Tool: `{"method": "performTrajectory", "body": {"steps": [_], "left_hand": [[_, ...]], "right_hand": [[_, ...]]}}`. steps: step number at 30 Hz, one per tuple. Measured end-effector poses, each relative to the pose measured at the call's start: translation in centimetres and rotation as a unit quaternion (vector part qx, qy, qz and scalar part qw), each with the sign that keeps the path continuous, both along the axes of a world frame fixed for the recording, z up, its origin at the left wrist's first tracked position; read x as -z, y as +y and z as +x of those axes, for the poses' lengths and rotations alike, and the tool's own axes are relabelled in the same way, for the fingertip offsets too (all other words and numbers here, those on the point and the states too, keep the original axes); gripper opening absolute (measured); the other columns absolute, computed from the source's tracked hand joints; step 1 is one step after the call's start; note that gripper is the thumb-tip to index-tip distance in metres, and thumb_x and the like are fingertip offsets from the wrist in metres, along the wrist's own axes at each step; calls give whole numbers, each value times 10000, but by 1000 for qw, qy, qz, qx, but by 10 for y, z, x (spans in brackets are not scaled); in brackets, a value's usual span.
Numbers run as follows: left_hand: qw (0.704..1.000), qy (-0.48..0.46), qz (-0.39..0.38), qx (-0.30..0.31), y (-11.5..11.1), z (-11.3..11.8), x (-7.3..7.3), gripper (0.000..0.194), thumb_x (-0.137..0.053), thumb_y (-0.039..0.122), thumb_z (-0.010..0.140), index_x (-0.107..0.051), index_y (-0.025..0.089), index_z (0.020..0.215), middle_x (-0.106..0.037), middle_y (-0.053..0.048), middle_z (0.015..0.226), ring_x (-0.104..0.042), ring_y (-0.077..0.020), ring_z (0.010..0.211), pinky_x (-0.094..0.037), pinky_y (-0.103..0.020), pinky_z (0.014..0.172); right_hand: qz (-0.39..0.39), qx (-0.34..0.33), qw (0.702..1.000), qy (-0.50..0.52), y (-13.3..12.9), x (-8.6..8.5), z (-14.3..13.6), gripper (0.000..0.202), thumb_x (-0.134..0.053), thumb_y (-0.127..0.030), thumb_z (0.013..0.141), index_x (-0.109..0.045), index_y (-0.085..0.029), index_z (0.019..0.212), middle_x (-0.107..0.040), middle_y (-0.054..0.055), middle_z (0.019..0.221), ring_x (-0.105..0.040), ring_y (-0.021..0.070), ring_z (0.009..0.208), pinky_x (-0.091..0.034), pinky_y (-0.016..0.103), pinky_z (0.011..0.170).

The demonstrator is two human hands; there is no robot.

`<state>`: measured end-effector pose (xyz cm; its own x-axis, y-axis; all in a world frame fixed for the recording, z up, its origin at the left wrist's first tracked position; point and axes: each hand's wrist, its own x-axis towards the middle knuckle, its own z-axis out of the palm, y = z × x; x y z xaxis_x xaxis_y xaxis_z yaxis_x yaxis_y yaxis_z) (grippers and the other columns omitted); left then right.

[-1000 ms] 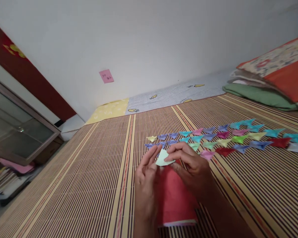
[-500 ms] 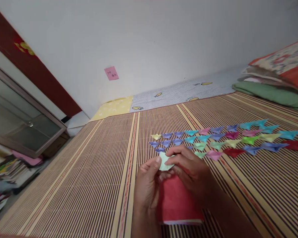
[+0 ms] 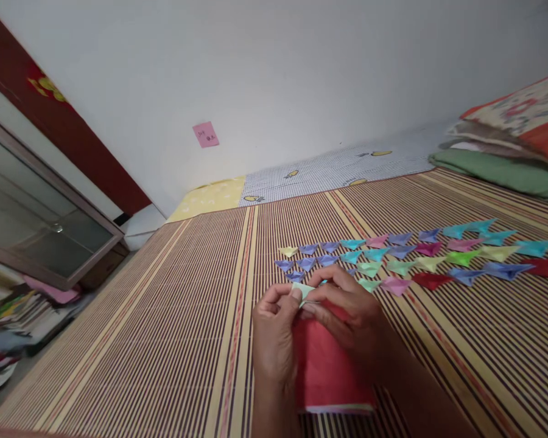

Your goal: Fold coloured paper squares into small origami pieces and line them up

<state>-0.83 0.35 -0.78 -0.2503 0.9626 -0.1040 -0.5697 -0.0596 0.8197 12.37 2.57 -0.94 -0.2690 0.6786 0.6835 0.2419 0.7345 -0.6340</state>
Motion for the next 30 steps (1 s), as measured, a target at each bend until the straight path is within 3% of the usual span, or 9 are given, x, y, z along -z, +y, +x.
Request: {"method": "performTrajectory", "body": {"steps": [9,14,23,30], "left_hand": [[998,53,17,28,-6,-1,-1,172,-804,301,831,-768,139,879,-775,-68,860,-736,-169,769,-609,-270,717],[992,112,35,44,-7,-3,-3,214,-798,325,825,-784,125,898,-777,-87,858,-745,-203,790,-620,-311,739],[975,216,38,43,-12,-2,-7,203,-731,336,899,-800,154,956,-791,-65,868,-727,-165,766,-583,-252,730],[977,202,42,55,-11,-1,-5,177,-711,284,912,-806,174,1012,-800,-64,922,-743,-173,817,-599,-276,777]], "right_hand": [[0,33,999,13,3,3,-1,164,-593,-111,958,-658,-170,820,-601,53,909,-611,202,898,-479,340,803],[0,38,999,2,4,3,2,178,-587,-135,964,-643,-178,800,-601,50,861,-597,212,859,-467,350,774],[-32,33,999,7,6,3,3,193,-606,-122,940,-606,-196,762,-592,25,831,-594,196,831,-457,336,759],[-41,37,998,11,7,3,3,190,-611,-126,923,-599,-199,748,-588,22,810,-598,198,815,-464,346,748]]}}
